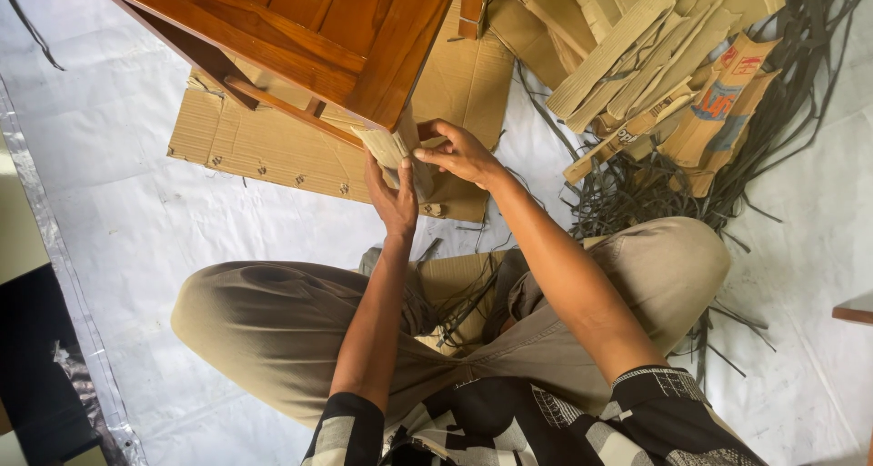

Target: Wrapping a wooden table leg with protective paper and tying it with plastic strips.

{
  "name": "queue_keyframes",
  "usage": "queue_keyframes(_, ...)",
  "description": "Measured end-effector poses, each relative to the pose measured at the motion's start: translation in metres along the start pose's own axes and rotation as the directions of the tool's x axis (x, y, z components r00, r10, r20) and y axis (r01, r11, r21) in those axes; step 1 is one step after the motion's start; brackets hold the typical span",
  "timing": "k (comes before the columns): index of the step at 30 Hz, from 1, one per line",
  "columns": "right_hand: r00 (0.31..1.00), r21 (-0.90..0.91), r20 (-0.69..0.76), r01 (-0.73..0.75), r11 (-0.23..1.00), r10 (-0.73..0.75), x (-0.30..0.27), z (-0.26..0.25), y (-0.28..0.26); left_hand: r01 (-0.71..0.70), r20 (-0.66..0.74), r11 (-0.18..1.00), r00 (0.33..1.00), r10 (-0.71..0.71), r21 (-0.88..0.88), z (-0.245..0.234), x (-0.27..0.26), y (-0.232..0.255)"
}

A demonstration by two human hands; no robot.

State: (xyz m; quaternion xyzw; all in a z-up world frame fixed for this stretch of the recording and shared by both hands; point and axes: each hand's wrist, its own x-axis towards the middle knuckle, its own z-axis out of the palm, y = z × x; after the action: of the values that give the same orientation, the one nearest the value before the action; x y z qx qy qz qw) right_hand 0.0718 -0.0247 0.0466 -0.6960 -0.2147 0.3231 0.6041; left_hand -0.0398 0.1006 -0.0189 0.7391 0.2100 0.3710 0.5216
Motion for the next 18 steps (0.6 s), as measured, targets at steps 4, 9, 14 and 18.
queue_keyframes(4, 1.0, 0.003, 0.004, -0.004, 1.0, 0.004, -0.002, 0.0, -0.002, -0.023, 0.006, 1.0, 1.0, 0.023, 0.018, -0.001, -0.004, 0.004)
queue_keyframes(9, 1.0, -0.014, 0.025, -0.018, 1.0, 0.019, 0.006, -0.002, 0.031, 0.032, 0.023, 0.999, 0.999, -0.032, 0.038, 0.002, -0.009, -0.003)
queue_keyframes(14, 0.999, -0.012, 0.02, -0.027, 1.0, 0.028, 0.006, 0.001, 0.03, 0.039, 0.02, 0.995, 0.999, -0.041, 0.089, 0.005, -0.011, -0.019)
queue_keyframes(18, 0.998, -0.03, 0.04, -0.049, 0.998, 0.05, 0.007, -0.001, 0.04, 0.022, 0.021, 0.994, 0.999, -0.025, 0.108, 0.002, -0.013, -0.012)
